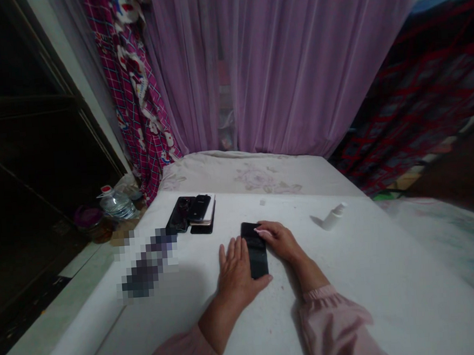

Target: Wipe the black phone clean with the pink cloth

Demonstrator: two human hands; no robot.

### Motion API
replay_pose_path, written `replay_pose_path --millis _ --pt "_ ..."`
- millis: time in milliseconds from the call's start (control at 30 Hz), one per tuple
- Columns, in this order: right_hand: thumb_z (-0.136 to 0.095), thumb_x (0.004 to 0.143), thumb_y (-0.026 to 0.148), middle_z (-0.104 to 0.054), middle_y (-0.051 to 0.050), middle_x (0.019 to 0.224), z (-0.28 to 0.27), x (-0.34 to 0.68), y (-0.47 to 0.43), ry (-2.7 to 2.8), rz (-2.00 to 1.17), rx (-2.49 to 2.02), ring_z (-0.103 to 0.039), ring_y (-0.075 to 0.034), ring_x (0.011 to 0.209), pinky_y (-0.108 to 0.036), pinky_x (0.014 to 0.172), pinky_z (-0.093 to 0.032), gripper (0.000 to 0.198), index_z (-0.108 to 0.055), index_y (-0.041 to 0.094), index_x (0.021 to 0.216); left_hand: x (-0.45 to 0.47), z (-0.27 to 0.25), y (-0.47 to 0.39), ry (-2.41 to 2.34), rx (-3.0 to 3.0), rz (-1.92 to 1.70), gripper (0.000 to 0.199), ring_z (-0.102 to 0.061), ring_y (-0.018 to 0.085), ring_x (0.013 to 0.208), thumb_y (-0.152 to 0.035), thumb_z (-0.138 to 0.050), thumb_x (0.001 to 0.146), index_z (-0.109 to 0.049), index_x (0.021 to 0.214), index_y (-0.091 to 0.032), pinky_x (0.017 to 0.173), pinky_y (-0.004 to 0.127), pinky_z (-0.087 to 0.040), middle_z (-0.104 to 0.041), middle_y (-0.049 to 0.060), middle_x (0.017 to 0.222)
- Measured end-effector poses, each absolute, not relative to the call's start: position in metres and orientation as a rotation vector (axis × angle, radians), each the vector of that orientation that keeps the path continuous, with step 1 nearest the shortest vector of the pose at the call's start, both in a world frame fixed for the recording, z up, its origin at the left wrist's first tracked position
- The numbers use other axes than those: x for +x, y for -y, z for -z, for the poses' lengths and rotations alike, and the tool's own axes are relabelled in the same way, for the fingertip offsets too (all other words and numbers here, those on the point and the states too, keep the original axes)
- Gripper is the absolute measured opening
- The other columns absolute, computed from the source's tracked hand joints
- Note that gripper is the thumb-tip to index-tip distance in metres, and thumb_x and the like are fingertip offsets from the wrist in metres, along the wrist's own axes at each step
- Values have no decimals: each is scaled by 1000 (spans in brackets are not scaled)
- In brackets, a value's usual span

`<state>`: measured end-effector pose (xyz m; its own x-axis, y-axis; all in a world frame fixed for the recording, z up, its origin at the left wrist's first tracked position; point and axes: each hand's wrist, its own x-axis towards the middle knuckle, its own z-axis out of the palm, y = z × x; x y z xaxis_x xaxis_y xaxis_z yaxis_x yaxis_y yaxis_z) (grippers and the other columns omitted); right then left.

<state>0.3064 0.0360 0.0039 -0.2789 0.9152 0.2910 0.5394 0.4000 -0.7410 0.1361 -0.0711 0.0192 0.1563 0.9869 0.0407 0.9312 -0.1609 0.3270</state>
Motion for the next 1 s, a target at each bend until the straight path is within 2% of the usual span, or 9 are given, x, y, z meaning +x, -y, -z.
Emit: replay_pose_path --millis 100,233,400,567,767,867,1000 --pt "-61 81 34 -70 -9 116 -8 312 -34 1964 -779 -1146 -61 -26 113 -44 98 -44 19 -75 24 88 136 -19 71 -1873 2215 -357 100 -17 34 146 -67 -55 78 -23 149 -5 118 56 -6 -25 18 156" --pt "-62 81 34 -72 -9 109 -10 316 -33 2002 -853 -1065 -56 -26 121 -43 101 -42 16 -75 24 85 136 -19 71 -1871 2222 -363 99 -17 34 146 -66 -55 78 -23 150 -6 118 56 -7 -25 18 156" --pt "-59 83 35 -72 -7 108 -4 308 -37 1943 -712 -1187 -63 -24 106 -41 95 -46 19 -74 25 89 137 -21 71 -1868 2190 -367 100 -16 33 146 -67 -54 78 -24 149 -3 118 55 -5 -24 18 156" --pt "-52 88 38 -74 -5 94 -3 297 -43 1946 -533 -1340 -66 -22 90 -36 86 -49 25 -73 25 91 137 -22 71 -1879 2199 -353 99 -16 34 146 -65 -55 78 -23 149 -5 118 56 -7 -25 18 156" --pt "-51 87 38 -74 -5 92 -7 295 -45 1957 -525 -1374 -66 -22 88 -36 84 -49 26 -73 24 91 137 -19 71 -1879 2212 -341 99 -16 34 146 -65 -56 78 -22 150 -7 118 57 -8 -25 18 156" --pt "-54 85 38 -74 -5 96 -7 301 -43 1952 -635 -1297 -66 -22 93 -37 87 -49 23 -73 25 90 136 -19 72 -1877 2217 -357 99 -16 34 146 -65 -56 78 -22 150 -7 118 56 -8 -25 18 156" --pt "-59 82 36 -71 -8 112 -8 312 -38 1953 -778 -1166 -63 -25 108 -41 96 -45 20 -74 24 86 137 -20 72 -1872 2207 -373 99 -17 34 146 -66 -55 78 -23 149 -5 118 57 -7 -25 18 156"
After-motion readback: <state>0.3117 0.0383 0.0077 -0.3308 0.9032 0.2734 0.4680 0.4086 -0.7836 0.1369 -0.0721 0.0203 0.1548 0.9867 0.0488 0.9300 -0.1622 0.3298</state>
